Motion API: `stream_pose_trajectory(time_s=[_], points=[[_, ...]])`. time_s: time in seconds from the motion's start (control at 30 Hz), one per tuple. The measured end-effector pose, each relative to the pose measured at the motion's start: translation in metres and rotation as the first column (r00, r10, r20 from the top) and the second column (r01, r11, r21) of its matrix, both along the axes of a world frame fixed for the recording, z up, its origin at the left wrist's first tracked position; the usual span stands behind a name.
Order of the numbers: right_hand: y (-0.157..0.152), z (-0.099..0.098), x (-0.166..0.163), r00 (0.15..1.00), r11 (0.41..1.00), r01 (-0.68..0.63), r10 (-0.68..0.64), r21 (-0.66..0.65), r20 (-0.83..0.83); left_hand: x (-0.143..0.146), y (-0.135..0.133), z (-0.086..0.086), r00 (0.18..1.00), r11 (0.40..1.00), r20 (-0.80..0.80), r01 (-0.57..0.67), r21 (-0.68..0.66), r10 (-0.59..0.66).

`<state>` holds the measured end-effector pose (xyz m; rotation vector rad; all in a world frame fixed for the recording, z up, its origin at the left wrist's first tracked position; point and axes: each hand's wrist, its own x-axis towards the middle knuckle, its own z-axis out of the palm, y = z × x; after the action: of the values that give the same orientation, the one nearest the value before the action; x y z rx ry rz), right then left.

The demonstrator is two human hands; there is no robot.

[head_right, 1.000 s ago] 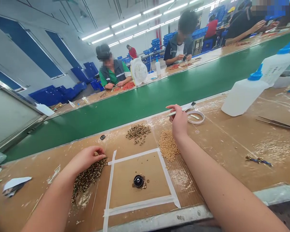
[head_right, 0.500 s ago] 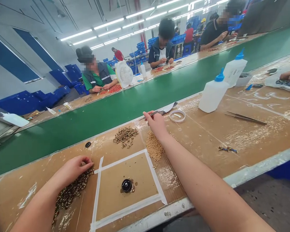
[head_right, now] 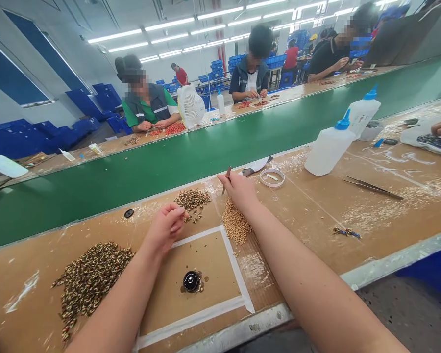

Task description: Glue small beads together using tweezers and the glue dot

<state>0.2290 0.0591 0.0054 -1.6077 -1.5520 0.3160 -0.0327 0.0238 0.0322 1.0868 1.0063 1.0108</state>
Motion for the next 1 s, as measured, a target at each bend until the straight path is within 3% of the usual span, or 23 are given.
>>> stream_pose_trajectory(time_s=[0.13,0.37,1.0], points=[[-0.003,0.002,0.002,0.987,0.994,-0.077,0.087,-0.077,0.132,0.009,0.003,-0.021,0.978,0.999,0.206,0.029,-0.022,-0.024],[-0.004,-0.004,0.008,0.969,0.982,-0.179,0.188,-0.066,0.161,0.007,0.005,-0.028,0.903,0.999,0.429,0.022,-0.026,-0.009],[-0.004,-0.009,0.011,0.97,0.98,-0.191,0.197,-0.052,0.144,0.008,0.006,-0.026,0.886,0.993,0.455,-0.047,-0.11,0.092]])
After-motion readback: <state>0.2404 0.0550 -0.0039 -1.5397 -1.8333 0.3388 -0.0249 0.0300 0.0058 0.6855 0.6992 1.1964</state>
